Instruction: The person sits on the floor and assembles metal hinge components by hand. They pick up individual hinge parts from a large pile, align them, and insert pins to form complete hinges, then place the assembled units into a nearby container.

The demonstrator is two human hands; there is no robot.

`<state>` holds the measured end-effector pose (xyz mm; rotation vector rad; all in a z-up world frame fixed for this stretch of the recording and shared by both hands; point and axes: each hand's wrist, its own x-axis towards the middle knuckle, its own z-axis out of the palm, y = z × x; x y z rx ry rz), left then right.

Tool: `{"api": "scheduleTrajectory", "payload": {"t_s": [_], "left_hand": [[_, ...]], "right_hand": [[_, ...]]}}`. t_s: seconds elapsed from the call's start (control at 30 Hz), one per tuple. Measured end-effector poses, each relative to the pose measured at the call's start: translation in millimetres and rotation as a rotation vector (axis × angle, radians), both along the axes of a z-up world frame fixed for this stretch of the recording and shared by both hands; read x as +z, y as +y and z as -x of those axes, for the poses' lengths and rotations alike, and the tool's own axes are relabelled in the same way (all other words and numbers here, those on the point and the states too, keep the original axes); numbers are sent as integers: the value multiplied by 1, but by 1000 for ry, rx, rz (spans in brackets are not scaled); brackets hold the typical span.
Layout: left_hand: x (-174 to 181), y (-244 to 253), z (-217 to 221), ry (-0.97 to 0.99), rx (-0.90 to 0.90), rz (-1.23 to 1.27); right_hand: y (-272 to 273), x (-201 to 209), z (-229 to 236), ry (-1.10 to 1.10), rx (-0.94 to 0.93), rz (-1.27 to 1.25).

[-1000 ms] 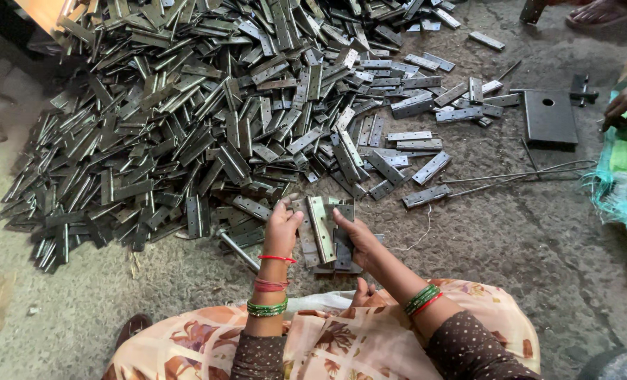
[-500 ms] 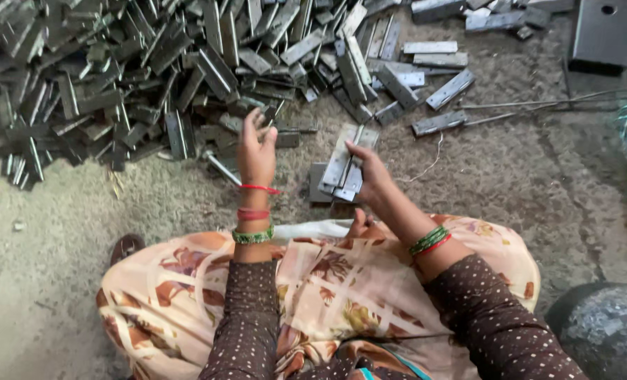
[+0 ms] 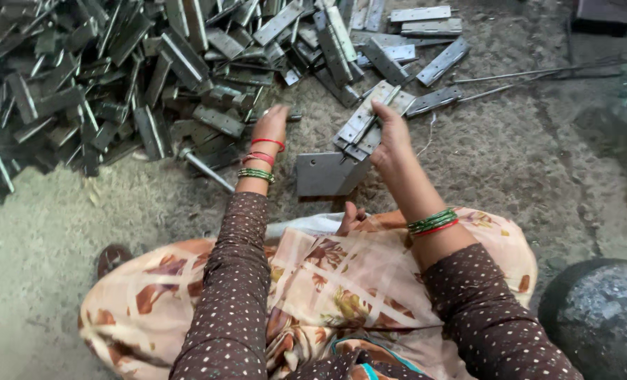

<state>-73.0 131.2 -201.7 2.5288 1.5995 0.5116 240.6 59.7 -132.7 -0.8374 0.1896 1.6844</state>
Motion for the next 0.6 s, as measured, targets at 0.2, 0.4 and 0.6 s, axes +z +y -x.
{"api": "scheduleTrajectory", "payload": {"t_s": [0.2,0.4,0.6], "left_hand": [[-2,22,13,162,-12,140],[15,25,5,254,56,223],[28,27,-6,345,-18,170]], "right_hand": [[-6,14,30,31,-6,59],[-2,13,47,-471,-12,199],[0,20,47,-93,-150,56]]}}
